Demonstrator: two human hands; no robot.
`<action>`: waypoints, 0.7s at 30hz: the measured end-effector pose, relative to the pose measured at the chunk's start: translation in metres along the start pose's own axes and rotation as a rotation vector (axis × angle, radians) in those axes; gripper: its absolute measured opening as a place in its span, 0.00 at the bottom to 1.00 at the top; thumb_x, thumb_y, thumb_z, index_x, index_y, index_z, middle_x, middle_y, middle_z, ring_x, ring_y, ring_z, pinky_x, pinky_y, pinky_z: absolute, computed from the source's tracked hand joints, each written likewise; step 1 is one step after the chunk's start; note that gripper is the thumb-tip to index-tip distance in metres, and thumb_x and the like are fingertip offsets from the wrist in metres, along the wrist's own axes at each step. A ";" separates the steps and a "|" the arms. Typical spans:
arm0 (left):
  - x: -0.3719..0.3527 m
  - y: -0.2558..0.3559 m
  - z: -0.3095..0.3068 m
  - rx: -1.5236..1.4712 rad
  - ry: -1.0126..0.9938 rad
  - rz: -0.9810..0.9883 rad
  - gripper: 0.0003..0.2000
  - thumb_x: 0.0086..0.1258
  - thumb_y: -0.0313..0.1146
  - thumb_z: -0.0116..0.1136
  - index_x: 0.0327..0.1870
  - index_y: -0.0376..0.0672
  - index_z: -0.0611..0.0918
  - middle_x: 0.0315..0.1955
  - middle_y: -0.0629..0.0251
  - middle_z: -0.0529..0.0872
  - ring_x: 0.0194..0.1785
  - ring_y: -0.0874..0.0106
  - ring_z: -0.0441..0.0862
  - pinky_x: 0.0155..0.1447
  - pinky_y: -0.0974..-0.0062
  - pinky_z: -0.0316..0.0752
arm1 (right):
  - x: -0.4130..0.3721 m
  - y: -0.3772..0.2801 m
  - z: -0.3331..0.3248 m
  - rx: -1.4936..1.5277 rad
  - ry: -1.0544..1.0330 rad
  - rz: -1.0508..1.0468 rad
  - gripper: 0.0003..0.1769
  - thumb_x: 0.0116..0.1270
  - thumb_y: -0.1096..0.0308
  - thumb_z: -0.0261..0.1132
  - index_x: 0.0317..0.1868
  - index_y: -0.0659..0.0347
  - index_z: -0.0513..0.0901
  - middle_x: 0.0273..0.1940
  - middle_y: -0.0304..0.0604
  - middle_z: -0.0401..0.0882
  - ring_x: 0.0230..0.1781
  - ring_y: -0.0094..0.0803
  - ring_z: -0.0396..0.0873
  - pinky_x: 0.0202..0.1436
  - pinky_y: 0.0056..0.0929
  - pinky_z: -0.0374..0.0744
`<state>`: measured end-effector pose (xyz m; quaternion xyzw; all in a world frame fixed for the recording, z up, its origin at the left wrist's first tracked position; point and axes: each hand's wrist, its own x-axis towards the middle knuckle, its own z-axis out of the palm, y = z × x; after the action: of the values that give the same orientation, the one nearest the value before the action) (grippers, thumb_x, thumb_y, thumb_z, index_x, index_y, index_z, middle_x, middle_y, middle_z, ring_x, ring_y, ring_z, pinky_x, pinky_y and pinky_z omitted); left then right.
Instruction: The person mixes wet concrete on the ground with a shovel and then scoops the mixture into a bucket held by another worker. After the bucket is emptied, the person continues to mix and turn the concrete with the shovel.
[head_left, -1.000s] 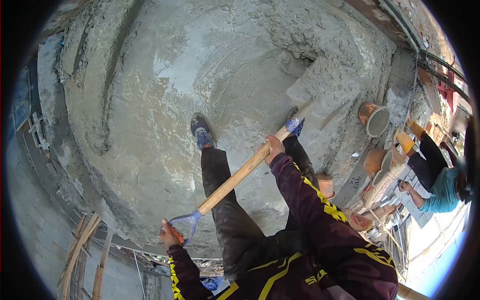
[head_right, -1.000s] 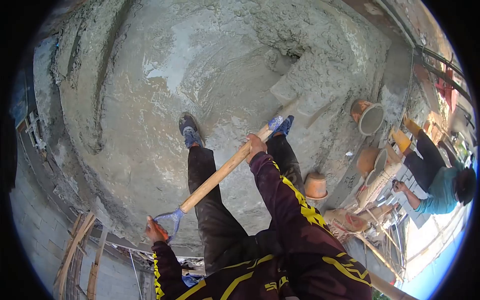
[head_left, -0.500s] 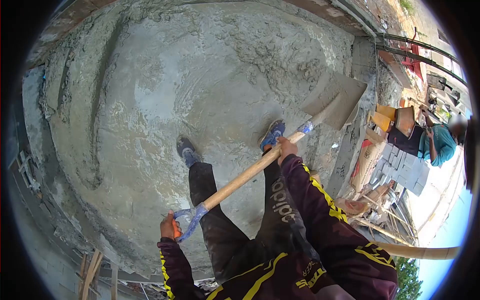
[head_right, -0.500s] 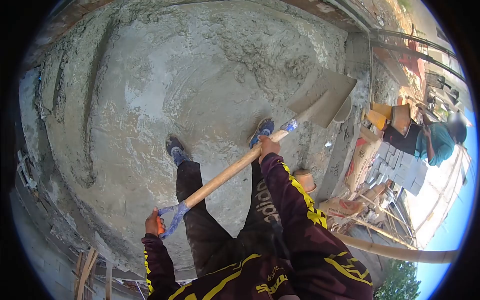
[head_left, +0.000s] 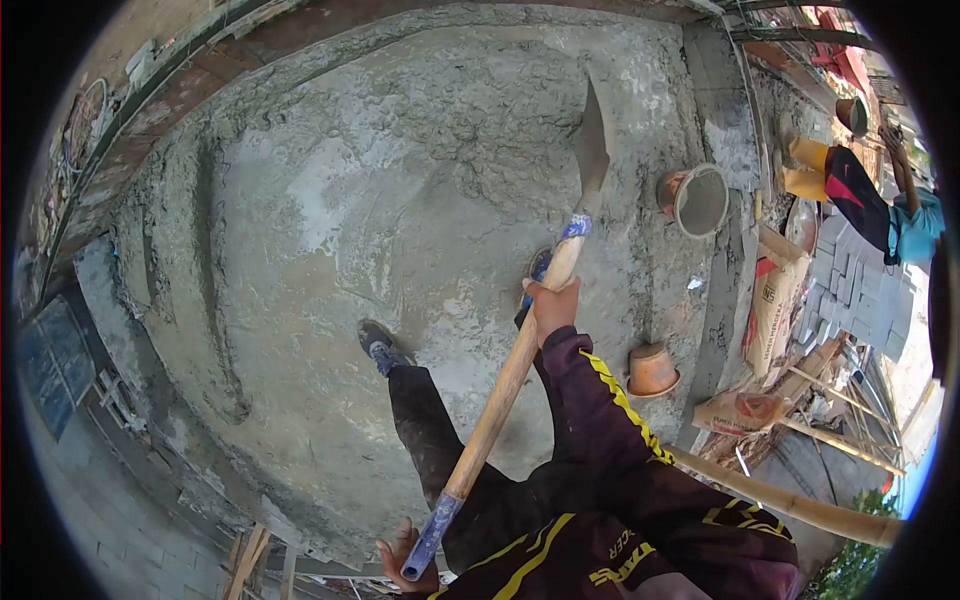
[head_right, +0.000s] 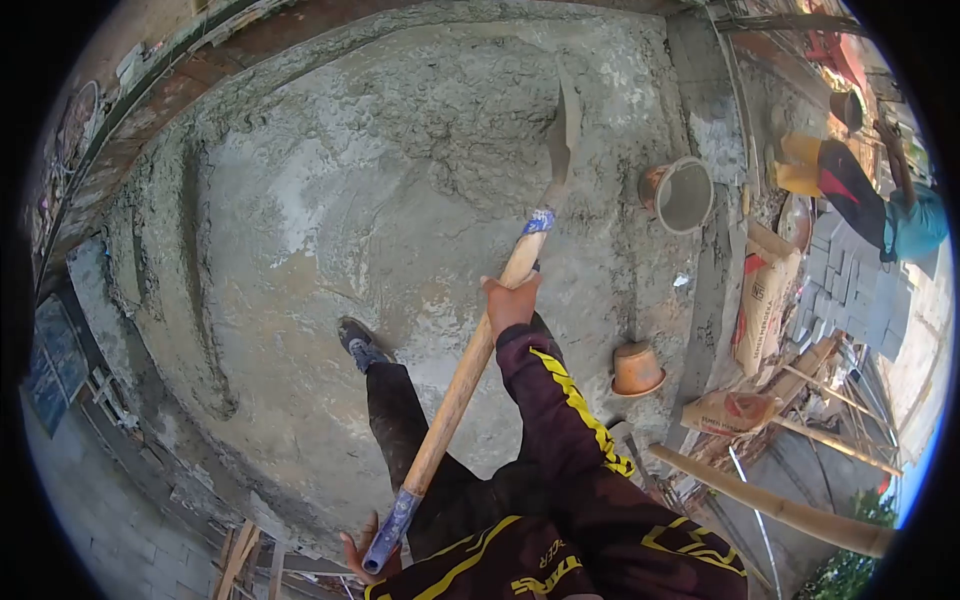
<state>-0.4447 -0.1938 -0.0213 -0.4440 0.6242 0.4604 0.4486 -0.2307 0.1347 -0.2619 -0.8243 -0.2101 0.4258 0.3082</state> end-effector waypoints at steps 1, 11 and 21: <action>-0.002 -0.015 0.024 -0.004 -0.010 0.057 0.29 0.66 0.56 0.45 0.42 0.31 0.70 0.36 0.52 0.77 0.39 0.58 0.77 0.44 0.65 0.72 | 0.037 0.005 0.010 -0.191 0.007 -0.025 0.31 0.49 0.75 0.68 0.52 0.67 0.62 0.42 0.53 0.74 0.43 0.43 0.76 0.48 0.36 0.72; -0.044 -0.068 0.073 0.108 -0.206 0.399 0.30 0.63 0.65 0.37 0.15 0.45 0.69 0.10 0.69 0.65 0.17 0.71 0.63 0.30 0.72 0.62 | 0.110 -0.071 -0.006 -0.218 -0.234 0.075 0.38 0.50 0.64 0.69 0.55 0.72 0.58 0.44 0.65 0.75 0.46 0.55 0.76 0.51 0.39 0.73; -0.033 -0.162 0.206 -0.102 -0.622 -0.078 0.35 0.64 0.67 0.24 0.16 0.43 0.70 0.13 0.66 0.66 0.23 0.68 0.64 0.42 0.67 0.62 | 0.240 -0.180 -0.050 -0.462 -0.137 -0.239 0.39 0.49 0.58 0.70 0.51 0.73 0.58 0.43 0.69 0.74 0.47 0.58 0.75 0.52 0.42 0.72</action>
<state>-0.2501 -0.0181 -0.0540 -0.3274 0.4159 0.5871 0.6125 -0.0726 0.3941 -0.2534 -0.8114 -0.4180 0.3818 0.1453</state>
